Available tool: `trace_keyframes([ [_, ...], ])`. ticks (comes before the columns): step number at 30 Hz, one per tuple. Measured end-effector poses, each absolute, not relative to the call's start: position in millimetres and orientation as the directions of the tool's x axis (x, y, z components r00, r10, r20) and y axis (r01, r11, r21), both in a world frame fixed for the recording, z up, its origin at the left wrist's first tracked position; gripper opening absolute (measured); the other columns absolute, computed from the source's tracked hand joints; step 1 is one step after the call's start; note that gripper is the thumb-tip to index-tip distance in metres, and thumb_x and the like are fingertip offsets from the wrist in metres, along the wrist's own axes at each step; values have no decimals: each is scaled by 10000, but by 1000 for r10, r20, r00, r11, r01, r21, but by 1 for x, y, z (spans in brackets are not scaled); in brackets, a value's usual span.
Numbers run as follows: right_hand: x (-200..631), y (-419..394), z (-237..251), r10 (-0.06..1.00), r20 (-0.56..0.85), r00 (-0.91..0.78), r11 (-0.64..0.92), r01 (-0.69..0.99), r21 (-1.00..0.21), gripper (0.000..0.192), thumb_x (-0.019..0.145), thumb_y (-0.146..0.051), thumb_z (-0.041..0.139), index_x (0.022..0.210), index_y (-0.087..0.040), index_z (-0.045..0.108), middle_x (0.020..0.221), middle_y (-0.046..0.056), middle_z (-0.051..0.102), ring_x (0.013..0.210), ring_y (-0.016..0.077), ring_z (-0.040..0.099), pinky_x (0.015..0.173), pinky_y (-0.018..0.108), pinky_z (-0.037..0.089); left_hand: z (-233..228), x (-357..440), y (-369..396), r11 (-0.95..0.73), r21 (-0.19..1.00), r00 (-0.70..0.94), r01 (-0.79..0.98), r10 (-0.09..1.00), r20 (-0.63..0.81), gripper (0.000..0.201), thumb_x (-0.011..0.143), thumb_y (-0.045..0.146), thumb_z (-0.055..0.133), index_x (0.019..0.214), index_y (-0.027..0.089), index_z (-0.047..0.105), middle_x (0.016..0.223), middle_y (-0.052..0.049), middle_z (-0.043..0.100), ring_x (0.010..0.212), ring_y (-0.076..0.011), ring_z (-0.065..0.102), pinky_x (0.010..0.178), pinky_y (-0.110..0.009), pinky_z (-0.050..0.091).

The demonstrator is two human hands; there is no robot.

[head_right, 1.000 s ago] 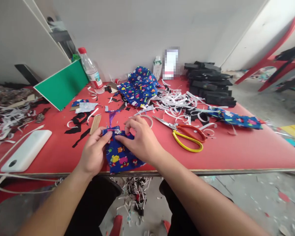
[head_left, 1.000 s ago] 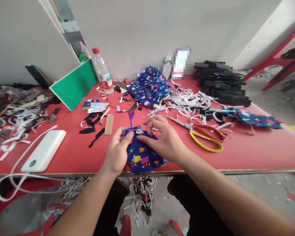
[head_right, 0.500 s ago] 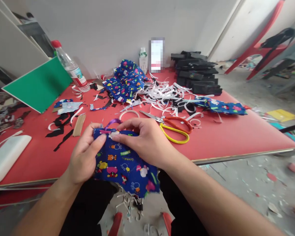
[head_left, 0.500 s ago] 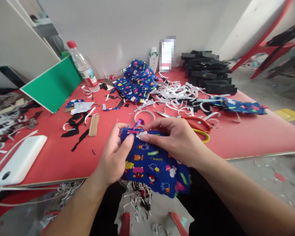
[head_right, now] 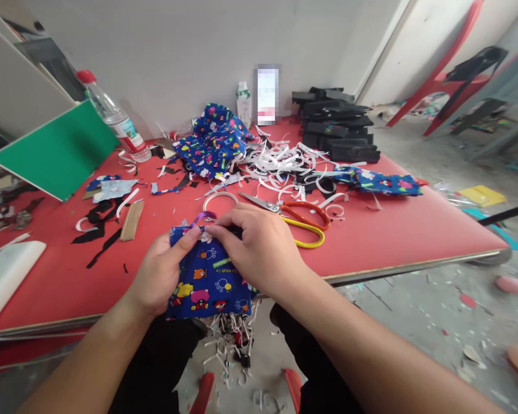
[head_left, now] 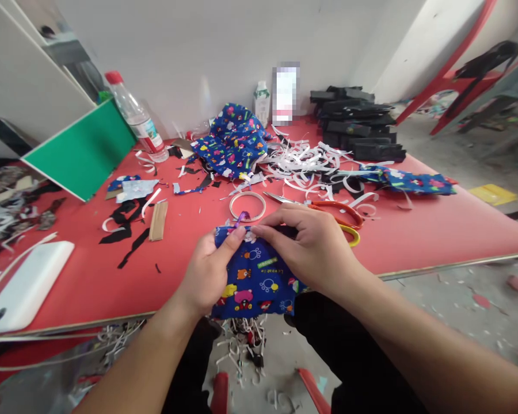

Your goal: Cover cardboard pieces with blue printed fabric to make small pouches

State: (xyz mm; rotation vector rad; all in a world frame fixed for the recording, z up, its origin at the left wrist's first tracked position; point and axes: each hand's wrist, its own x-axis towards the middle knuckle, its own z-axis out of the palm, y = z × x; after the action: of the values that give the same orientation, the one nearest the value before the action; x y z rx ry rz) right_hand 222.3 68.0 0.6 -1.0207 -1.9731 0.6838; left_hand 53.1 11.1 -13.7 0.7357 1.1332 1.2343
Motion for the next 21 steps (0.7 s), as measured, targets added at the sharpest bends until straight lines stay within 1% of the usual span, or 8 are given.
trace_keyframes([
  [2, 222, 68, 0, 845, 397, -358, 526, 421, -739, 133, 949, -285, 739, 835, -230, 779, 816, 11, 773, 734, 179, 693, 686, 318, 488, -12, 54, 11, 234, 895, -44, -380, 962, -270, 300, 873, 471, 805, 908, 178, 751, 780, -79, 784, 795, -308, 798, 685, -409, 655],
  [7, 221, 66, 1, 828, 429, -362, 556, 426, -713, 150, 979, -311, 696, 876, -221, 759, 839, 21, 748, 771, 189, 688, 712, 330, 491, -6, 55, 12, 260, 852, -3, -455, 956, -294, 284, 854, 455, 819, 893, 176, 782, 772, -90, 790, 825, -334, 806, 725, -450, 669],
  [10, 221, 65, 0, 818, 447, -362, 572, 427, -700, 145, 990, -297, 670, 890, -223, 745, 852, 26, 738, 788, 192, 686, 720, 332, 494, -7, 53, 11, 286, 858, 15, -427, 951, -309, 275, 845, 448, 836, 920, 187, 794, 792, -88, 800, 805, -322, 806, 707, -439, 668],
  [14, 220, 65, -3, 834, 426, -352, 546, 416, -727, 119, 980, -279, 685, 889, -230, 745, 868, 20, 746, 795, 186, 693, 725, 325, 500, -11, 50, 11, 260, 912, 4, -317, 962, -273, 269, 826, 416, 868, 978, 203, 803, 812, -66, 810, 772, -286, 803, 714, -412, 665],
  [16, 219, 67, -5, 840, 420, -343, 536, 410, -738, 124, 978, -285, 694, 878, -231, 742, 864, 14, 749, 801, 185, 698, 731, 326, 502, -12, 51, 11, 262, 904, 16, -337, 962, -273, 279, 830, 426, 864, 983, 201, 802, 811, -65, 811, 749, -282, 800, 709, -417, 665],
  [19, 217, 71, -7, 854, 436, -284, 518, 381, -766, 128, 957, -322, 723, 865, -232, 720, 850, 5, 751, 771, 178, 684, 729, 331, 505, -10, 54, 12, 279, 856, 20, -435, 954, -300, 304, 826, 448, 863, 976, 192, 797, 838, -86, 816, 777, -309, 805, 714, -444, 668],
  [20, 217, 73, -8, 864, 443, -240, 503, 370, -781, 114, 942, -339, 736, 899, -236, 715, 898, 14, 762, 782, 182, 681, 732, 337, 510, -10, 55, 12, 276, 844, -2, -460, 950, -311, 320, 822, 468, 862, 963, 188, 795, 846, -96, 817, 798, -321, 808, 724, -454, 668],
  [21, 218, 75, -9, 875, 449, -183, 484, 366, -795, 126, 930, -357, 744, 953, -239, 710, 989, 33, 769, 822, 192, 683, 747, 348, 517, -10, 55, 13, 270, 834, -31, -480, 946, -324, 342, 820, 493, 859, 949, 184, 793, 853, -106, 818, 821, -334, 809, 736, -466, 668],
])
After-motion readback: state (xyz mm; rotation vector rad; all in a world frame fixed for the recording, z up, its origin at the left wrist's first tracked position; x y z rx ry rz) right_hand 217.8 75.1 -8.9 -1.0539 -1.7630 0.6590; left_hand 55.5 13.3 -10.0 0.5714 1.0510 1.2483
